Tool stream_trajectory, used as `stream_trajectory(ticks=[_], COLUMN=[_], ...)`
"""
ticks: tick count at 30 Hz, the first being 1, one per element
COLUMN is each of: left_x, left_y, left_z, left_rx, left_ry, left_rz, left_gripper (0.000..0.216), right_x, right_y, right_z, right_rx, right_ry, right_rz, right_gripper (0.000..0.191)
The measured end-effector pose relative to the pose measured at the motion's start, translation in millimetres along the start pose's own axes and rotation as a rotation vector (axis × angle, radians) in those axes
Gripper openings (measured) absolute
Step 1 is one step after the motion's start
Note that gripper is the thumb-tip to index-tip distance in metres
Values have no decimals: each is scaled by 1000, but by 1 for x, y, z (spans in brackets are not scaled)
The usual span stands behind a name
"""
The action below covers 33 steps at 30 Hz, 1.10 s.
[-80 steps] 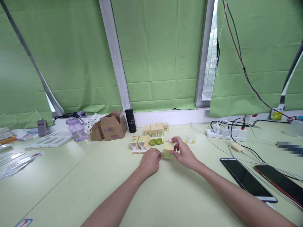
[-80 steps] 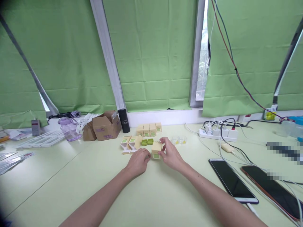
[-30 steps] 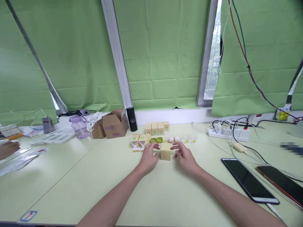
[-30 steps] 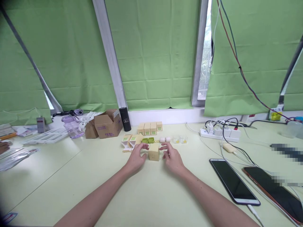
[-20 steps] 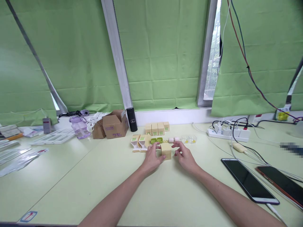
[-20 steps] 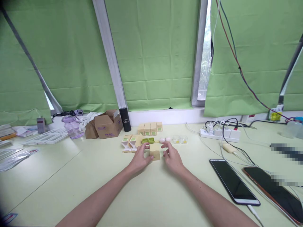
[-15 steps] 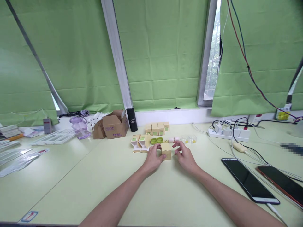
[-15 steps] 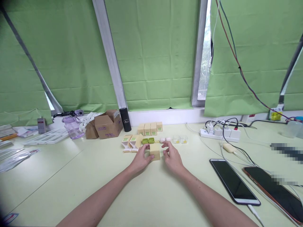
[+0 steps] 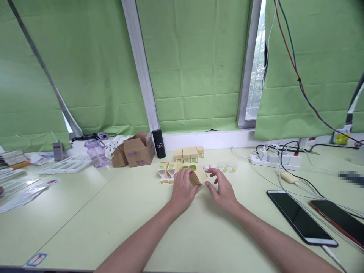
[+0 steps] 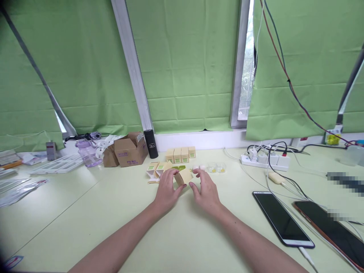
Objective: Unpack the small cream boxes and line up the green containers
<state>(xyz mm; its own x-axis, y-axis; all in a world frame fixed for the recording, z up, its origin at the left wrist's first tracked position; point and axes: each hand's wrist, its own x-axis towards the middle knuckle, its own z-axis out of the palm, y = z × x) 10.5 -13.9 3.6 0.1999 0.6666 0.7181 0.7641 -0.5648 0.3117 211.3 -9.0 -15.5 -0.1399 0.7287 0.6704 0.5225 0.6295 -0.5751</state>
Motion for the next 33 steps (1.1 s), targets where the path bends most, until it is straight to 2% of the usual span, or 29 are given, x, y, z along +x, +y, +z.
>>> stream_trajectory(ticks=[10,15,23,33], left_x=[-4,-5,-8,-6], left_y=[4,7,4,10], left_z=[-4,-5,-1,-3], left_rx=[196,236,216,239], left_ry=[91,122,53,128], left_rz=[189,284,239,309], left_gripper=[32,23,22,25], right_x=[-2,-2,-4,-3], right_y=[-11,-13,-9,-10], right_z=[-2,-2,1,-1], right_rx=[-16,14,69,79], right_ry=[37,41,45,55], right_rz=[-127,-145,-161,-143], right_gripper=[45,42,39,33])
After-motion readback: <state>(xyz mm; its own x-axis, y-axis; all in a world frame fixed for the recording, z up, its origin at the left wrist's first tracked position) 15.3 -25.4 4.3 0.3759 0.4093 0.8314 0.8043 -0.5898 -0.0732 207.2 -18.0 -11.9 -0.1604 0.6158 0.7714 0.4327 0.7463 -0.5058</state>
